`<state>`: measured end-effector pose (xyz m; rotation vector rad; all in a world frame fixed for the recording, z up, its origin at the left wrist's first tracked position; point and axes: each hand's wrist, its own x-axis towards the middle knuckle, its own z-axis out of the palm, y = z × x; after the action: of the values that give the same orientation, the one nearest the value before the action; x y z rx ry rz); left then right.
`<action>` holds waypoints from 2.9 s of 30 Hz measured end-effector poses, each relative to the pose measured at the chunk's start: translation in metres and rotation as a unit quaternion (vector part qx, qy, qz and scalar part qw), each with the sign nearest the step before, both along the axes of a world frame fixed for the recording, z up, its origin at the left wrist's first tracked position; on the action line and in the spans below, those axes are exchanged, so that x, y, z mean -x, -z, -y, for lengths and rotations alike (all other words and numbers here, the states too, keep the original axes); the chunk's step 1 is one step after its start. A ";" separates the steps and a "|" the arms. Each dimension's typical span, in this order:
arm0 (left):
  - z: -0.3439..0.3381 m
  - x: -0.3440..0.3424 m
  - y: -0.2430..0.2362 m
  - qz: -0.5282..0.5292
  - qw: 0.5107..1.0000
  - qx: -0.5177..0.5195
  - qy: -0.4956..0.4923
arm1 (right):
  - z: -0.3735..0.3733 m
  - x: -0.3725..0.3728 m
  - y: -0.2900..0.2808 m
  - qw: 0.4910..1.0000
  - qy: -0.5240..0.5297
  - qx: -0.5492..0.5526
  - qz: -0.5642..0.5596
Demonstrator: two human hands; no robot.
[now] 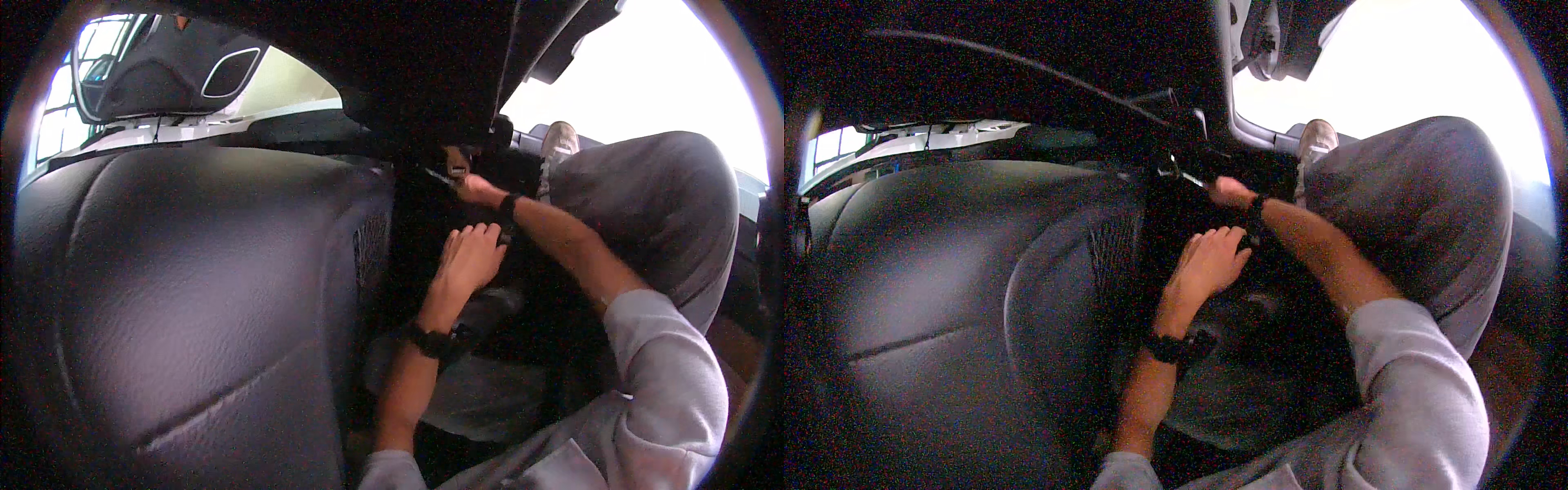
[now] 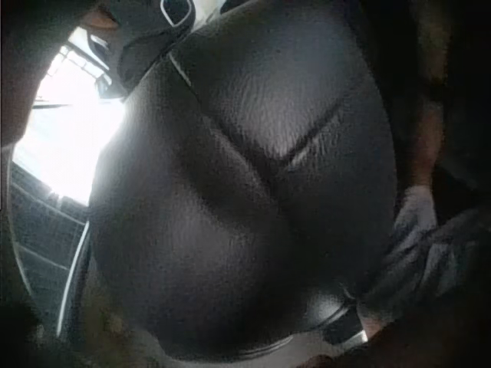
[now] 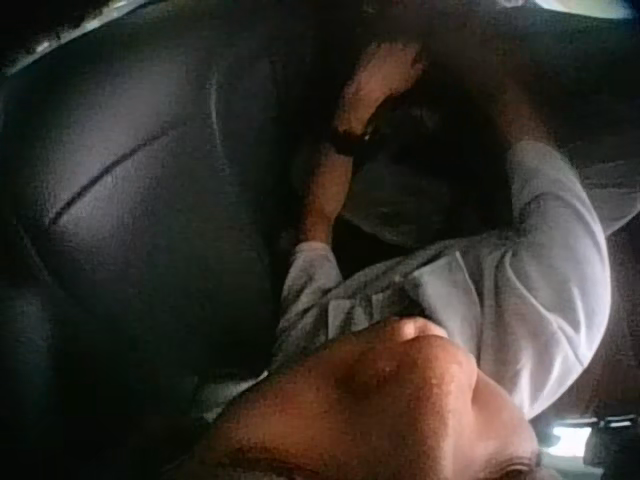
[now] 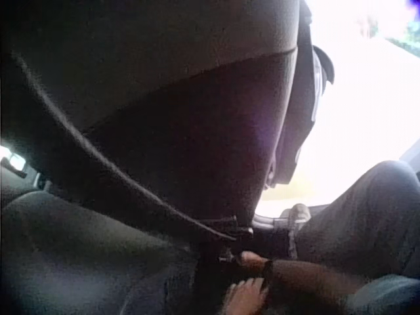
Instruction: Tightening or loosening bolts on the base of a car seat using a wrench.
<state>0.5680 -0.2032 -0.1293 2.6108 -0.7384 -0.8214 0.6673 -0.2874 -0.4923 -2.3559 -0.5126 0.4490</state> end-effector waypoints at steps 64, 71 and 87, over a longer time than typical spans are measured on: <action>-0.006 0.004 -0.011 0.017 1.000 -0.020 -0.008 | 0.022 -0.032 -0.053 0.991 0.098 0.034 -0.080; 0.007 0.008 -0.010 0.004 1.000 -0.010 0.022 | 0.044 -0.030 -0.026 0.995 0.076 0.012 0.060; 0.043 0.019 -0.020 0.023 0.997 0.067 0.030 | 0.123 -0.008 0.055 0.985 0.128 -0.021 -0.111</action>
<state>0.5487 -0.2463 -0.1095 2.5061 -0.8588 -0.7037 0.6748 -0.4101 -0.5468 -2.2556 -0.1135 0.5639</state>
